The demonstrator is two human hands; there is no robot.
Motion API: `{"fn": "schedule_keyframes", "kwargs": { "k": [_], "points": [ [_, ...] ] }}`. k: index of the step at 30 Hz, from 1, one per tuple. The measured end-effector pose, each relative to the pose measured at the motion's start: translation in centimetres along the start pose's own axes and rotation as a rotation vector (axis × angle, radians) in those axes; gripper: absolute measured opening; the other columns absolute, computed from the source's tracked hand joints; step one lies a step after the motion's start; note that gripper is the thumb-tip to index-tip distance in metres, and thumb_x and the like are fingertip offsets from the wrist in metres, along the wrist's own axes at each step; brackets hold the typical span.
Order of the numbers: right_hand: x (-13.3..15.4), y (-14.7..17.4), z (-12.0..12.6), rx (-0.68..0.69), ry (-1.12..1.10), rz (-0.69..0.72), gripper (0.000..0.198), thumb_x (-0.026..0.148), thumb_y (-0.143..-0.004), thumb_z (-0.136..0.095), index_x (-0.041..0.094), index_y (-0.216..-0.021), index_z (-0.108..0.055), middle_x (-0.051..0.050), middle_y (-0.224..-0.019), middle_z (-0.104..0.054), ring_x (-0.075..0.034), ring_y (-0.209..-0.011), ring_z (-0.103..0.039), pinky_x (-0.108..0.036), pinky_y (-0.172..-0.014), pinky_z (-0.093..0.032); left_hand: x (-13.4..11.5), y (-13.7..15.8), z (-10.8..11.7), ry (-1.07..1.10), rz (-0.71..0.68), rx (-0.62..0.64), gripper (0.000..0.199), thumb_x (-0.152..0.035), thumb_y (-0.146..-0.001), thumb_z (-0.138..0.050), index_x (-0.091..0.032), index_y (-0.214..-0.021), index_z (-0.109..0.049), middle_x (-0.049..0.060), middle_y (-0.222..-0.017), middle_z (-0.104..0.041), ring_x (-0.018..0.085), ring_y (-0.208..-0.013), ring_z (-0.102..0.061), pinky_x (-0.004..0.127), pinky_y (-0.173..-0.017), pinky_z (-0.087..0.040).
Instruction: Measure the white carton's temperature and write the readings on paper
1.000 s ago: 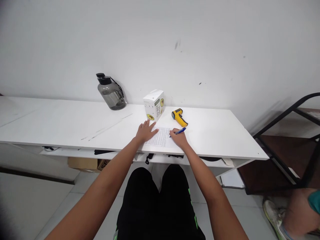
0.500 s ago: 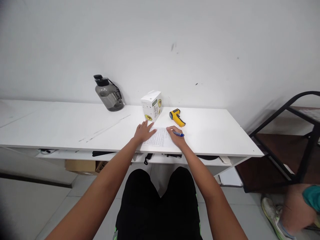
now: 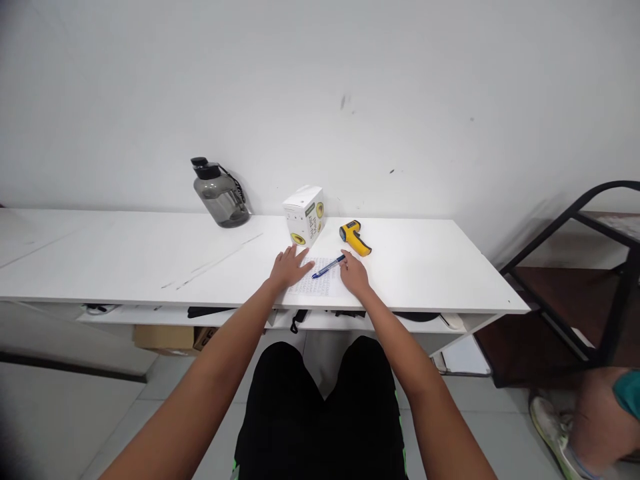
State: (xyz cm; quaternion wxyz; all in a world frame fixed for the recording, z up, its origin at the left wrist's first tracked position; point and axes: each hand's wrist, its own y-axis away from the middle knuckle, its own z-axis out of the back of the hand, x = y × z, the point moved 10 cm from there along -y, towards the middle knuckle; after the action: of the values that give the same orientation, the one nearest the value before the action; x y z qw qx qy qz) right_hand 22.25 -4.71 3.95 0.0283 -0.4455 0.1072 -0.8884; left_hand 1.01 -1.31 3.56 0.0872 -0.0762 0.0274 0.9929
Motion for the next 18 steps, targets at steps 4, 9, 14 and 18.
{"fn": "schedule_keyframes", "kwargs": {
  "k": [4, 9, 14, 18],
  "points": [
    [0.2, -1.3, -0.1, 0.119, 0.045, 0.001, 0.055, 0.02, -0.09, -0.047, 0.025, -0.142, -0.06, -0.004, -0.102, -0.074, -0.021, -0.092, -0.066, -0.036, -0.091, -0.051, 0.1, -0.1, -0.1, 0.002, -0.003, -0.005, 0.076, -0.069, -0.098, -0.03, -0.029, -0.163, -0.031, 0.011, -0.174, -0.015, 0.03, -0.162, -0.014, 0.05, -0.129, -0.014],
    [0.6, -5.3, 2.0, 0.13, 0.295, -0.073, 0.04, 0.032, -0.091, -0.059, 0.021, -0.128, -0.069, -0.013, -0.11, -0.072, -0.029, -0.101, -0.067, -0.04, -0.09, -0.048, 0.1, 0.0, -0.1, 0.01, -0.009, -0.008, 0.077, -0.069, -0.098, -0.029, -0.027, -0.163, -0.031, 0.013, -0.174, -0.015, 0.031, -0.162, -0.015, 0.05, -0.129, -0.013],
    [-0.1, -7.7, 3.7, -0.054, 0.592, -0.196, 0.056, 0.042, -0.091, -0.06, 0.02, -0.143, -0.054, -0.022, -0.139, -0.057, -0.039, -0.13, -0.051, -0.052, -0.102, -0.04, 0.1, 0.3, 0.1, 0.009, -0.002, -0.017, 0.076, -0.069, -0.099, -0.031, -0.028, -0.163, -0.033, 0.012, -0.174, -0.017, 0.031, -0.162, -0.016, 0.049, -0.129, -0.014],
    [-2.2, -8.0, 2.5, 0.007, 0.597, -0.282, 0.059, 0.053, -0.094, -0.055, 0.019, -0.142, -0.053, -0.022, -0.135, -0.058, -0.037, -0.126, -0.055, -0.047, -0.099, -0.043, 0.2, 0.3, 0.1, 0.021, 0.0, -0.023, 0.077, -0.07, -0.098, -0.032, -0.027, -0.163, -0.033, 0.011, -0.173, -0.02, 0.03, -0.161, -0.018, 0.048, -0.129, -0.016]
  ]
}}
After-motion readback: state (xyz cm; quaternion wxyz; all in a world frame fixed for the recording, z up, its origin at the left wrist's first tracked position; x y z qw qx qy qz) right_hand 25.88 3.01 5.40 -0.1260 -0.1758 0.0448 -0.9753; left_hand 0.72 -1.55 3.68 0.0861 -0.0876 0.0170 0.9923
